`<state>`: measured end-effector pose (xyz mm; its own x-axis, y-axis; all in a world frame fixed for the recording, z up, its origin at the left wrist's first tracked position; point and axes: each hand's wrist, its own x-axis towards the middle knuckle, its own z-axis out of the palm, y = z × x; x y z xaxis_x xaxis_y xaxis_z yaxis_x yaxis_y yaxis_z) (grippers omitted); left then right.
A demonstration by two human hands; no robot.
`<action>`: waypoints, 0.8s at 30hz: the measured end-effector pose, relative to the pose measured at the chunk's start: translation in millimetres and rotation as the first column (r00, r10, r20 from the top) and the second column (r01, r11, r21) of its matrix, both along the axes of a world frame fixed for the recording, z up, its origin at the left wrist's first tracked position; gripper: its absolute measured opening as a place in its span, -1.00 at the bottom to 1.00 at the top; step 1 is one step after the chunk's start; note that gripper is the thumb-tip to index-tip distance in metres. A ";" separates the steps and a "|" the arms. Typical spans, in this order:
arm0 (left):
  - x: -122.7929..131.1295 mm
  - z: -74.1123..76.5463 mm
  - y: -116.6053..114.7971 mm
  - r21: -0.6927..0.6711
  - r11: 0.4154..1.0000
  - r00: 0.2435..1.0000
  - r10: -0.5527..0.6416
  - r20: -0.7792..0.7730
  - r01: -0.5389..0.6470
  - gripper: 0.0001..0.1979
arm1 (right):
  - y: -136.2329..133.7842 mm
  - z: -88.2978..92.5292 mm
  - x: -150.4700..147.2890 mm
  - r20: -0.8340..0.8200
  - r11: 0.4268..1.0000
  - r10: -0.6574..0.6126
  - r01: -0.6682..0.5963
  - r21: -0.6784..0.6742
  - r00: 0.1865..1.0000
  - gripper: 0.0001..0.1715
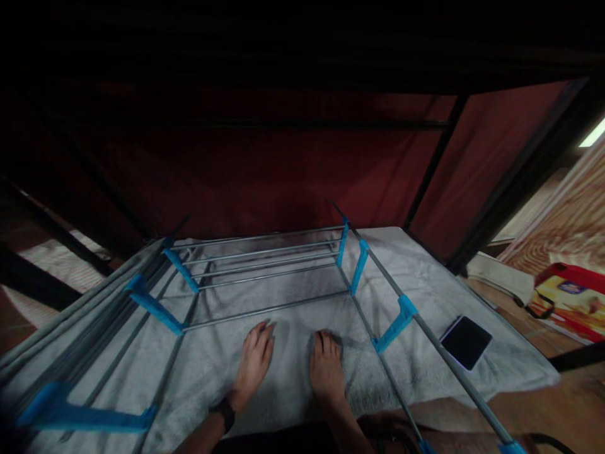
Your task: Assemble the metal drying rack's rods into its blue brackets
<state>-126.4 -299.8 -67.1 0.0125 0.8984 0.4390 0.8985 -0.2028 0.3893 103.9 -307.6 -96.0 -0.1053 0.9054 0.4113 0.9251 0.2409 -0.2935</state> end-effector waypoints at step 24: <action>-4.2 0.6 -23.8 -0.109 0.984 0.976 0.122 -0.182 -0.143 -0.57 | -2.4 -4.5 12.7 0.019 0.996 0.086 -0.086 -0.008 0.996 -0.43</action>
